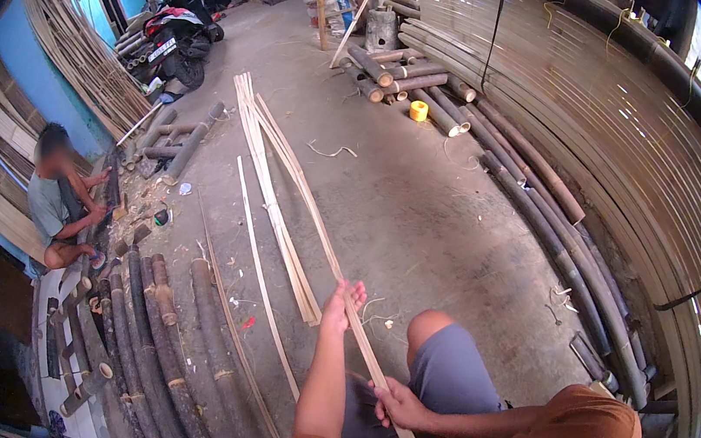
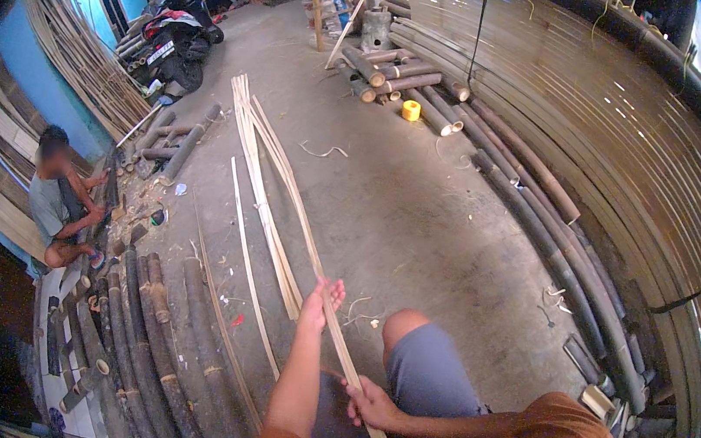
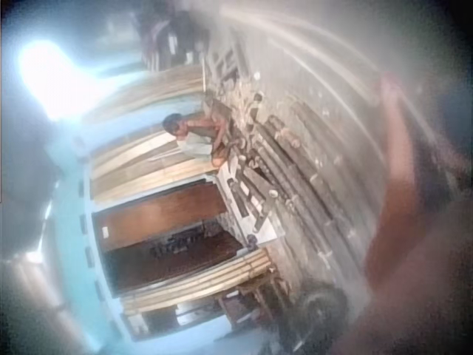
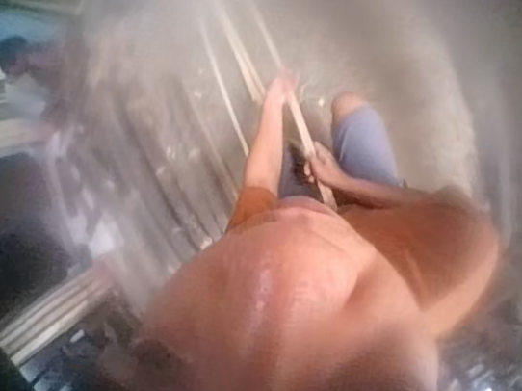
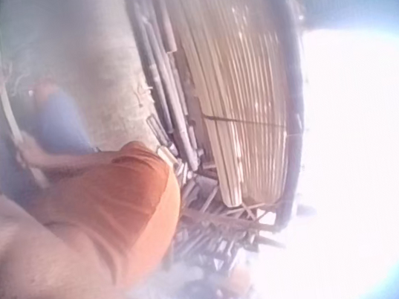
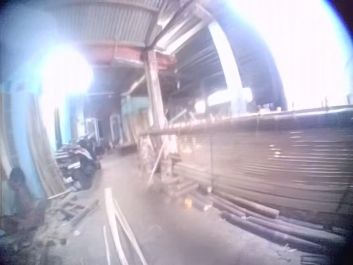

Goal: The person unties a bundle of bamboo strips, selects several strips, and aligns them on the floor. They bend and straighten the strips to check flexibility and then arrange them in a parallel stack.

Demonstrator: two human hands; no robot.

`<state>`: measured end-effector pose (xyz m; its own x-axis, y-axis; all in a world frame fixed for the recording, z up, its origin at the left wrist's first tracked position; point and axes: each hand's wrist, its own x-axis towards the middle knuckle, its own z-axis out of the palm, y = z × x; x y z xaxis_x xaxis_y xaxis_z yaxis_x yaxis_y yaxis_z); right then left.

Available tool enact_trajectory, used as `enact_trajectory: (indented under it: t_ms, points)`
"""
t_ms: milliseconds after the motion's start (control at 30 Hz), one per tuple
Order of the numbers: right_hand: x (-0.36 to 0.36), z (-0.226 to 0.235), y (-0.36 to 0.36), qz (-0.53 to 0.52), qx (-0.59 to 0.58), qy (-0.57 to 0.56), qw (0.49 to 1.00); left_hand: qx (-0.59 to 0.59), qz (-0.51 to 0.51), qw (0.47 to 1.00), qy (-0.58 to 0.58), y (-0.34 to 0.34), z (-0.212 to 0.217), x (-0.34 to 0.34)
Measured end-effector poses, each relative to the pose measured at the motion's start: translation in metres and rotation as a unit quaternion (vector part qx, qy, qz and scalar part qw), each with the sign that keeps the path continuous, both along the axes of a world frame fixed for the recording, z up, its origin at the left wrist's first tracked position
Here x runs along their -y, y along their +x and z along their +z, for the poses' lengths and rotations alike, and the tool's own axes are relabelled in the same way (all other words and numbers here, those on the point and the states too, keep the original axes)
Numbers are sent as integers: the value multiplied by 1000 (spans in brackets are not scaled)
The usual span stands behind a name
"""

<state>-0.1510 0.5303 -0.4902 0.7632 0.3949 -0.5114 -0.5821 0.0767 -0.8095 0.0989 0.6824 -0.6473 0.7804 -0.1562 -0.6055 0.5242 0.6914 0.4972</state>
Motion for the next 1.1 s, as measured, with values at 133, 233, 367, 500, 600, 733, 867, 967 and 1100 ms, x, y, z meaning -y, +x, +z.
enact_trajectory:
  t_ms: [133, 233, 367, 500, 600, 733, 867, 967, 1100]
  points:
    - [5, -6, 29, 8, 109, -92, 990, 50, 99, 994, -21, -36, 46, 10]
    - [-2, -22, 41, 11, 43, -100, 994, -26, 144, 989, 19, -62, -6, 5]
    - [-6, -51, 45, -14, -5, -59, 998, -48, 145, 988, 35, -72, -12, -19]
    - [-14, -60, 42, -2, -38, -58, 998, -49, 86, 986, 134, -77, -5, -45]
    - [-21, -55, 34, 4, -27, -107, 994, -34, 60, 983, 168, -84, 9, -50]
    - [-27, -14, 27, -39, 111, -127, 985, -24, 99, 982, 157, -93, 9, -63]
    - [-18, -25, 20, -28, 108, -183, 977, -31, 159, 977, 139, -91, 2, -59]
    - [-9, -50, 15, -45, 54, -187, 980, -48, 160, 973, 157, -85, -1, -43]
    - [-22, -70, 11, -127, 48, -228, 964, -76, 152, 965, 200, -79, 0, -20]
